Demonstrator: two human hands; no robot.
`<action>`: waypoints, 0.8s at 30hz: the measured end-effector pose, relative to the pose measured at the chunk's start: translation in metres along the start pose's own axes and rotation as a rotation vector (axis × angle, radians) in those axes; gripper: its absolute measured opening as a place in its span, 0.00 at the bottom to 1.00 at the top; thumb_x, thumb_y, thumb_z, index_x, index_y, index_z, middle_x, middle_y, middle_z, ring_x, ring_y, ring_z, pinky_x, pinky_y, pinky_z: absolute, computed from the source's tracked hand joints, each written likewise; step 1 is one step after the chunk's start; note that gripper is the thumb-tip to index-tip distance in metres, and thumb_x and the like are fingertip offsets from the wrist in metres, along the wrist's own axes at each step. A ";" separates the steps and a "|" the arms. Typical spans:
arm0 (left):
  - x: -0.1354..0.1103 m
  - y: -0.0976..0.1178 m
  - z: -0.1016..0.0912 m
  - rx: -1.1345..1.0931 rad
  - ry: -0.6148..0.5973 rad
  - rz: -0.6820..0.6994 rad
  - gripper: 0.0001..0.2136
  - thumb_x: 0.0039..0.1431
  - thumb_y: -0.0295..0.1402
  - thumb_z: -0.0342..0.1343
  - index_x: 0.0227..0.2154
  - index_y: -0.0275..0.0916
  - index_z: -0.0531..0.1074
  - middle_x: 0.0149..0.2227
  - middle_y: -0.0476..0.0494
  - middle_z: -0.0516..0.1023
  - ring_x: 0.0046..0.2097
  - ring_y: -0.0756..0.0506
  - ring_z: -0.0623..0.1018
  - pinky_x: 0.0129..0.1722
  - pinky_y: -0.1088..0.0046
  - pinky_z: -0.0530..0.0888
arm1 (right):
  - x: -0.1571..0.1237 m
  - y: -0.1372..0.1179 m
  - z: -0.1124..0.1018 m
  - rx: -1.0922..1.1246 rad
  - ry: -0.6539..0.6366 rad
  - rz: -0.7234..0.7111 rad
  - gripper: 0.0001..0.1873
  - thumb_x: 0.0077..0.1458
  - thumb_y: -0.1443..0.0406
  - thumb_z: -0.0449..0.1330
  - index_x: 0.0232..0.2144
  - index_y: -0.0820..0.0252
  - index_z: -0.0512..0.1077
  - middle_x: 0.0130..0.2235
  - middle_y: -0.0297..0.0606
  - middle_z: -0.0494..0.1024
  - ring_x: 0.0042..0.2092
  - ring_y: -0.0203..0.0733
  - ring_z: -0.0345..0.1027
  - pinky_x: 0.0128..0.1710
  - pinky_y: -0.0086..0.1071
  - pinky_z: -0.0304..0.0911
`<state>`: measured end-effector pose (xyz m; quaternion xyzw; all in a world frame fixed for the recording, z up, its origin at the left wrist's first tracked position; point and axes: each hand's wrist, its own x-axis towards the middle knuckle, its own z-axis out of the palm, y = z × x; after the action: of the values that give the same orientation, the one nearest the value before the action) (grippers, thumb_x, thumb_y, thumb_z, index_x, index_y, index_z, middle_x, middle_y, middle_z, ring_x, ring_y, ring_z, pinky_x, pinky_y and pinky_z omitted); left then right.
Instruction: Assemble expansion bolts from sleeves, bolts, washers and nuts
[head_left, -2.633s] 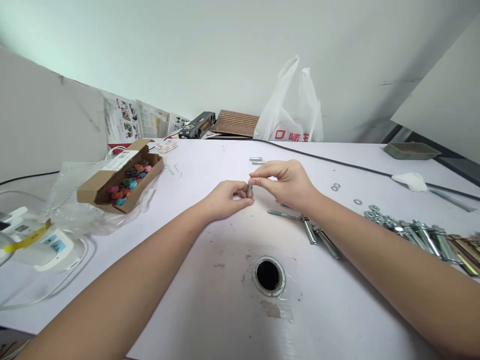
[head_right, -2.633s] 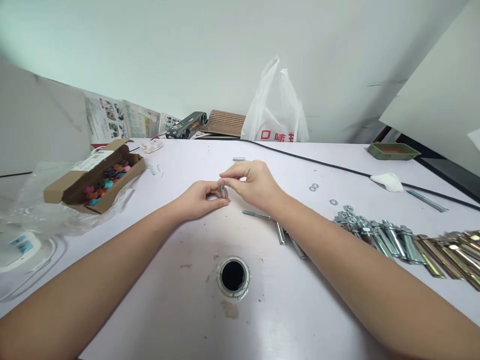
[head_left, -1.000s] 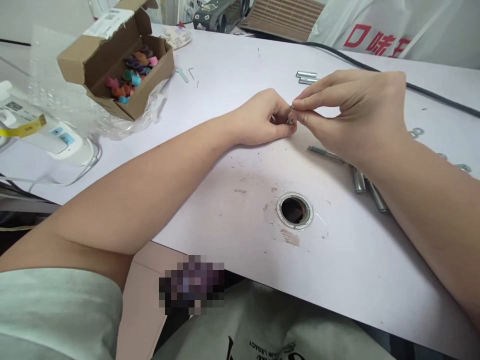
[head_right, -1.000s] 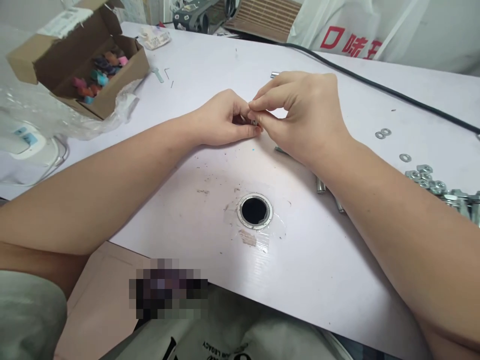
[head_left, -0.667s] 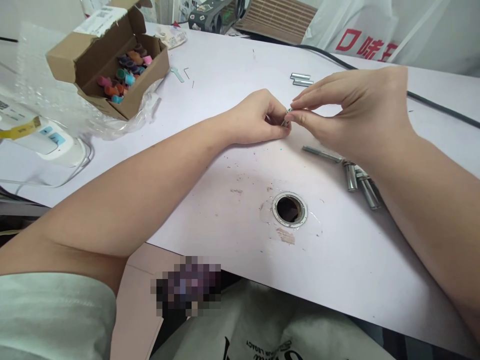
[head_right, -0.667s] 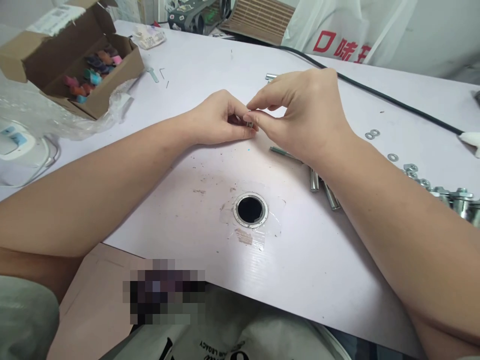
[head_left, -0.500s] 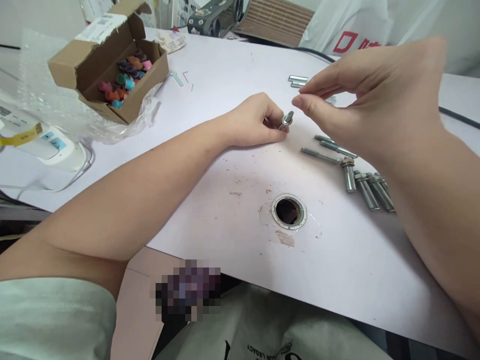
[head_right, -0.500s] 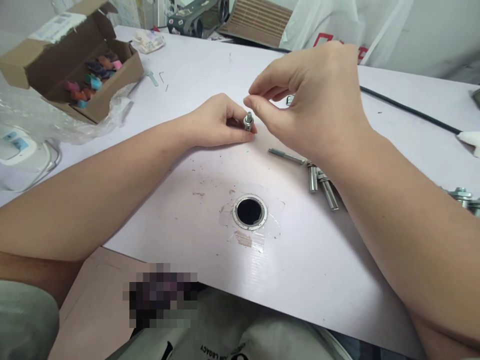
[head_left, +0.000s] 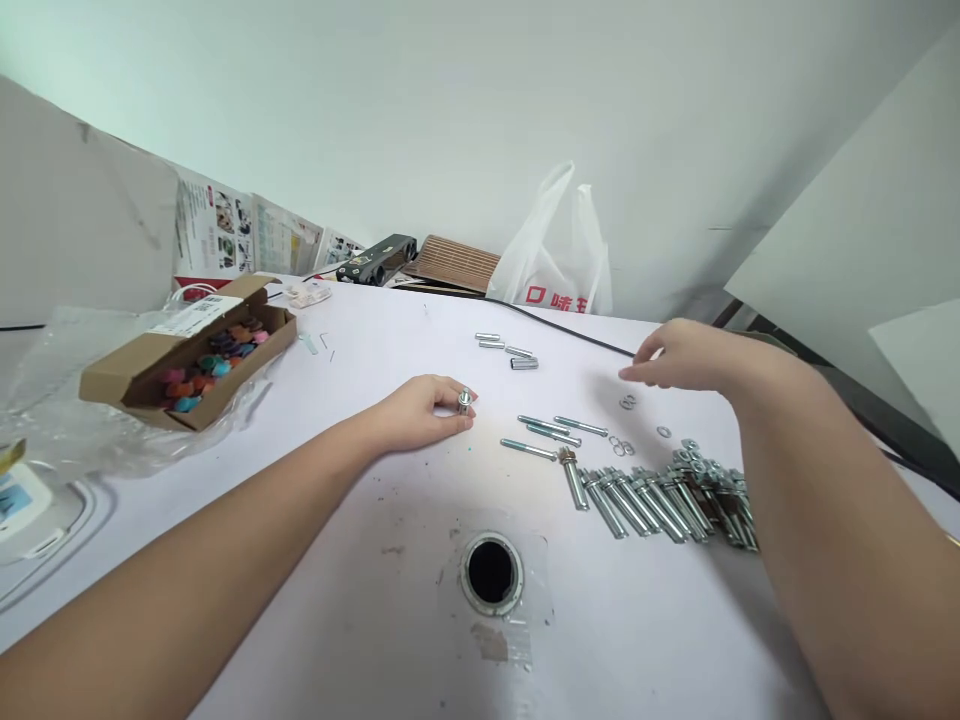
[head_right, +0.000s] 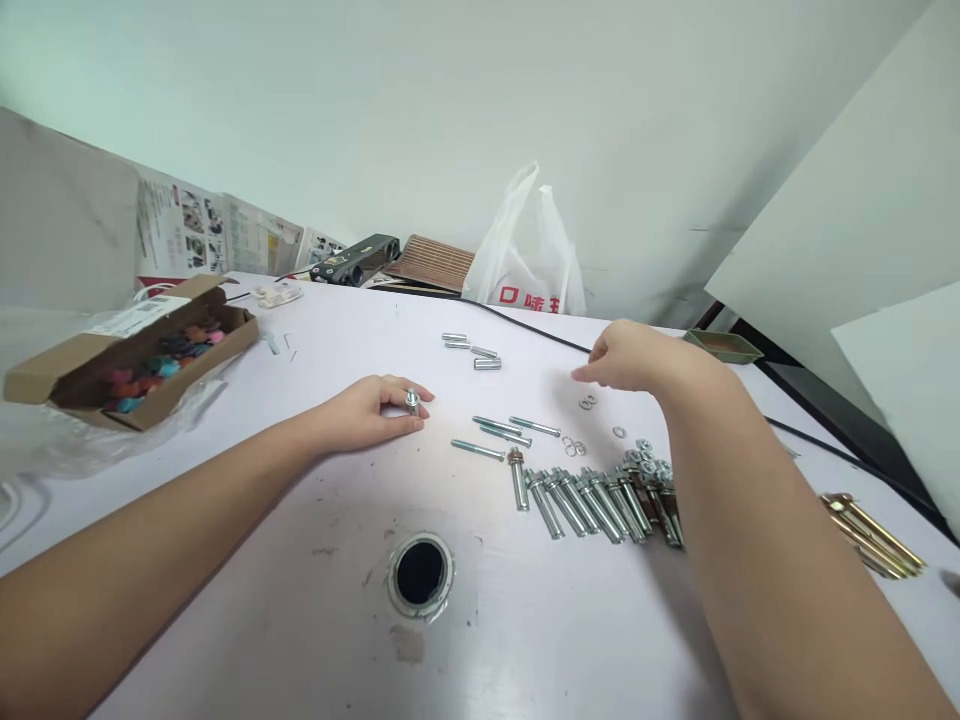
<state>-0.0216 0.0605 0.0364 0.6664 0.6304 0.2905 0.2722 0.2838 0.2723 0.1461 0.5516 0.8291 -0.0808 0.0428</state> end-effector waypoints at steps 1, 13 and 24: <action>0.000 0.000 0.000 -0.004 -0.002 0.000 0.14 0.59 0.44 0.65 0.38 0.39 0.87 0.59 0.37 0.86 0.58 0.36 0.84 0.65 0.59 0.78 | 0.005 0.003 0.006 -0.017 -0.100 0.045 0.13 0.55 0.55 0.74 0.29 0.58 0.81 0.38 0.48 0.85 0.38 0.57 0.80 0.40 0.50 0.76; -0.001 -0.004 0.003 -0.159 0.039 -0.058 0.20 0.55 0.46 0.70 0.46 0.38 0.86 0.49 0.41 0.88 0.50 0.40 0.84 0.54 0.64 0.79 | -0.004 -0.052 0.035 0.091 -0.104 -0.102 0.21 0.67 0.50 0.63 0.52 0.58 0.80 0.51 0.47 0.85 0.37 0.49 0.79 0.35 0.43 0.73; 0.000 0.002 0.001 -0.261 -0.003 -0.111 0.20 0.61 0.46 0.69 0.48 0.34 0.86 0.44 0.41 0.88 0.42 0.47 0.80 0.46 0.70 0.74 | -0.037 0.002 0.022 -0.013 -0.133 -0.019 0.30 0.60 0.43 0.65 0.56 0.53 0.80 0.58 0.45 0.83 0.52 0.59 0.79 0.47 0.51 0.75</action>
<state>-0.0195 0.0608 0.0372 0.5899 0.6227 0.3536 0.3730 0.3000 0.2355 0.1306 0.5370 0.8300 -0.1122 0.1008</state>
